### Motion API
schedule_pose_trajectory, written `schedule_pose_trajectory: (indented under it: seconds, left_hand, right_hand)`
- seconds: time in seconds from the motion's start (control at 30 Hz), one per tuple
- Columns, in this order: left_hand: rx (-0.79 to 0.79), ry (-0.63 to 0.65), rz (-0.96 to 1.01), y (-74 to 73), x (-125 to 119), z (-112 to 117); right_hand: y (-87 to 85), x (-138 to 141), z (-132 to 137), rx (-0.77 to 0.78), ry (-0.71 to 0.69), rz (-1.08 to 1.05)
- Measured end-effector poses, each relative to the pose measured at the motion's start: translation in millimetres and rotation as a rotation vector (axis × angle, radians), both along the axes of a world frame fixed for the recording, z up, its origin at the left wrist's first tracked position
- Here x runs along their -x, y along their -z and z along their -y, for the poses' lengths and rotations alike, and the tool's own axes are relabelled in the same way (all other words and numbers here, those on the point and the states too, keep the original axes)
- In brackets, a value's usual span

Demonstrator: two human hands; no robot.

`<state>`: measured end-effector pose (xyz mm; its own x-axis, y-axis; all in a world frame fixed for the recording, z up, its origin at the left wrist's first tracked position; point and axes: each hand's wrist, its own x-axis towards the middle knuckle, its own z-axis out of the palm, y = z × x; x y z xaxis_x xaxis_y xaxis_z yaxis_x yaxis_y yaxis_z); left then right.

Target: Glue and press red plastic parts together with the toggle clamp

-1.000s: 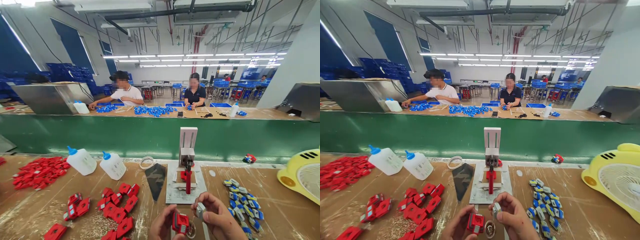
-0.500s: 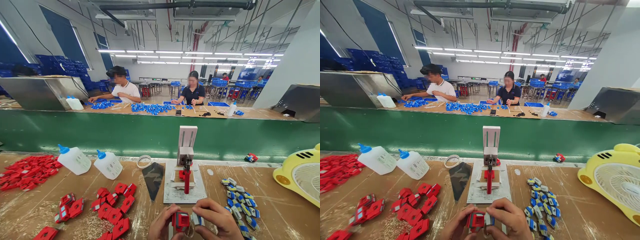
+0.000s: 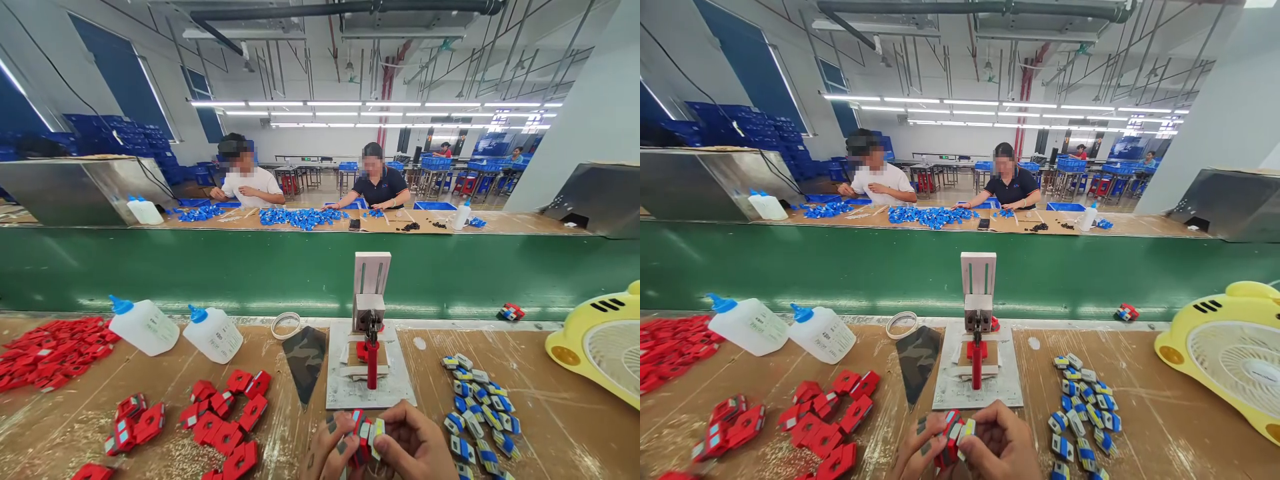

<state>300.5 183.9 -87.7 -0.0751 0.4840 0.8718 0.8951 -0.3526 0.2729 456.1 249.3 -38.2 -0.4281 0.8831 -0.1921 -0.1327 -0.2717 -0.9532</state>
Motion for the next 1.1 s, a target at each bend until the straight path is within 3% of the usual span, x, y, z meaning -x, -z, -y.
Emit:
schedule_pose_trajectory:
  seconds: [0.13, 0.23, 0.4, 0.63, 0.77, 0.97, 1.1]
  left_hand:
    - [-0.055, 0.018, -0.104, -4.1, 5.6, -1.5]
    - [-0.012, 0.113, -0.232, -14.4, 18.4, -1.5]
    - [0.088, 0.286, -0.247, -22.7, 30.8, -1.4]
    - [0.112, 0.112, -0.037, -2.7, 8.1, 6.3]
    - [0.103, 0.094, -0.039, 1.3, 8.2, 8.7]
    - [0.098, 0.131, -0.032, 1.9, 14.3, 5.7]
    - [0.086, 0.12, -0.106, -1.7, 16.6, 3.8]
  right_hand:
    - [-0.3, -3.1, -5.6, -0.061, -0.117, 0.128]
    - [-2.0, -6.9, -12.7, -0.077, -0.249, 0.21]
    - [-2.9, -3.1, -8.0, -0.011, -0.194, 0.214]
    - [2.3, 6.5, 5.8, -0.088, 0.046, 0.226]
    - [2.1, 8.6, 6.2, -0.062, 0.029, 0.201]
    - [-1.5, 12.2, 5.3, 0.096, -0.062, 0.116]
    - [-2.4, 13.7, 8.5, 0.059, 0.005, 0.136]
